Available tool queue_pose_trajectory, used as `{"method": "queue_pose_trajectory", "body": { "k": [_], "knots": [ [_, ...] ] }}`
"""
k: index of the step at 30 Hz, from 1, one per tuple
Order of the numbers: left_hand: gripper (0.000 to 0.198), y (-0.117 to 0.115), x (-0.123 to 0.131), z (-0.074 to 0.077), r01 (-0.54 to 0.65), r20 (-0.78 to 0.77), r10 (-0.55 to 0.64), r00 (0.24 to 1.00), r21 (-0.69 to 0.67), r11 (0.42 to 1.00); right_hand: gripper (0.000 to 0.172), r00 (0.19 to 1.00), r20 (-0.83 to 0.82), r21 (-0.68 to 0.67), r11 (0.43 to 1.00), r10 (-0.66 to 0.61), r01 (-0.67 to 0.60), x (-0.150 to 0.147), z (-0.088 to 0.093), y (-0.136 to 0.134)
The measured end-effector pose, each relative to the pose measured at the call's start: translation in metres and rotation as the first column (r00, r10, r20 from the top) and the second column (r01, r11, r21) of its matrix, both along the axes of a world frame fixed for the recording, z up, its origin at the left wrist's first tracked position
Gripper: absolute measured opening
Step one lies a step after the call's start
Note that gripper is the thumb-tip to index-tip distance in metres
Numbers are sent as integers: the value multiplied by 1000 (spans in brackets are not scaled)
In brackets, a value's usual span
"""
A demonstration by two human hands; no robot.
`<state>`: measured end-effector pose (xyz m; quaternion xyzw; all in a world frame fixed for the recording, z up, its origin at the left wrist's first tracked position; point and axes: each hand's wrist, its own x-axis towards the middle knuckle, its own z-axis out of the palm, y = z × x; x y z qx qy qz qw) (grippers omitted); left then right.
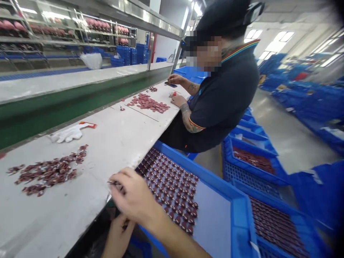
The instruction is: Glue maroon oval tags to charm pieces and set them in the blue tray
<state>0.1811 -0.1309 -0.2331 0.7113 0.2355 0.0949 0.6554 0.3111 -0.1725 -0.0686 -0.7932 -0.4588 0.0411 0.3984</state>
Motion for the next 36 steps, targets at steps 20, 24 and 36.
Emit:
{"method": "queue_pose_trajectory", "body": {
  "k": [20,24,36],
  "knots": [
    [45,5,-9,-11,-1,-73,-1,997,-33,999,27,879,24,-682,635,-476,363,107,-174,-309],
    [44,5,-10,-11,-17,-74,15,997,-32,999,27,890,24,-695,632,-456,343,108,-173,-307],
    [46,3,-8,-8,-26,-67,22,998,-68,997,29,837,57,-694,581,-544,424,101,-144,-291]
  ]
}}
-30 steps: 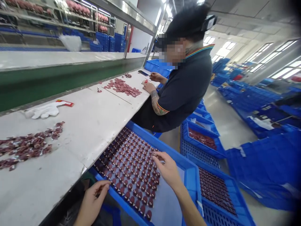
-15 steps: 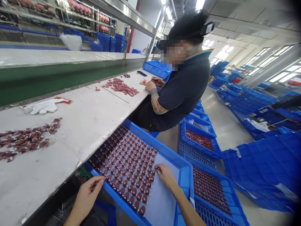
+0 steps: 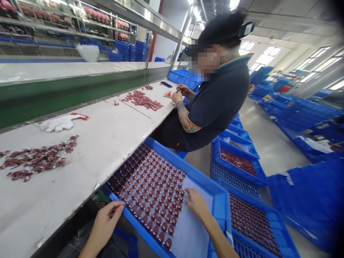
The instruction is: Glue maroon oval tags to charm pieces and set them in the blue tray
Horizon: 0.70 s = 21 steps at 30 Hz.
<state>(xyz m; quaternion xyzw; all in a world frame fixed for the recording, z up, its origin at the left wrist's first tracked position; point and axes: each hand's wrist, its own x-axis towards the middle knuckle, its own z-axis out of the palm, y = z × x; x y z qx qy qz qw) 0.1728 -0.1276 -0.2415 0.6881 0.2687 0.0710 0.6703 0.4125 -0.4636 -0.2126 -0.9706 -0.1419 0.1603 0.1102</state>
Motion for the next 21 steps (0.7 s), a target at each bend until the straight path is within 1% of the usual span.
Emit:
{"method": "queue_pose_trajectory", "body": {
  "k": [2,3,5,7,9,11,12,13,15,18,21],
  "knots": [
    [44,-1,1,2,-7,20,7,1000,-6,1000,29,998,44,31,999,-37,36,-7,14,18],
    [42,-1,1,3,-11,31,12,999,-10,1000,28,998,56,63,997,-42,39,-14,20,34],
    [38,-2,1,2,-30,54,31,998,-22,999,26,999,44,148,989,-3,-4,-32,26,78],
    [34,0,1,0,-64,78,68,995,-46,997,26,995,-3,244,965,102,-98,-59,27,135],
    [31,3,0,-4,-124,97,132,987,-79,989,29,973,-50,312,929,224,-198,-89,24,191],
    [30,9,-2,-7,-210,96,222,970,-121,970,32,947,-80,334,903,311,-268,-114,22,235],
    [30,12,-3,-9,-259,88,273,958,-143,955,33,935,-91,336,895,342,-295,-123,21,249],
    [30,15,-4,-10,-306,75,321,944,-166,937,34,925,-100,333,888,368,-317,-129,21,257],
    [30,20,-7,-10,-384,45,401,915,-207,900,36,904,-121,322,878,410,-355,-132,21,258],
    [29,23,-12,-9,-445,12,462,887,-252,859,44,869,-160,311,860,467,-405,-120,21,239],
    [30,24,-14,-6,-472,-3,490,871,-275,837,53,841,-209,300,851,499,-430,-106,18,219]
  ]
}}
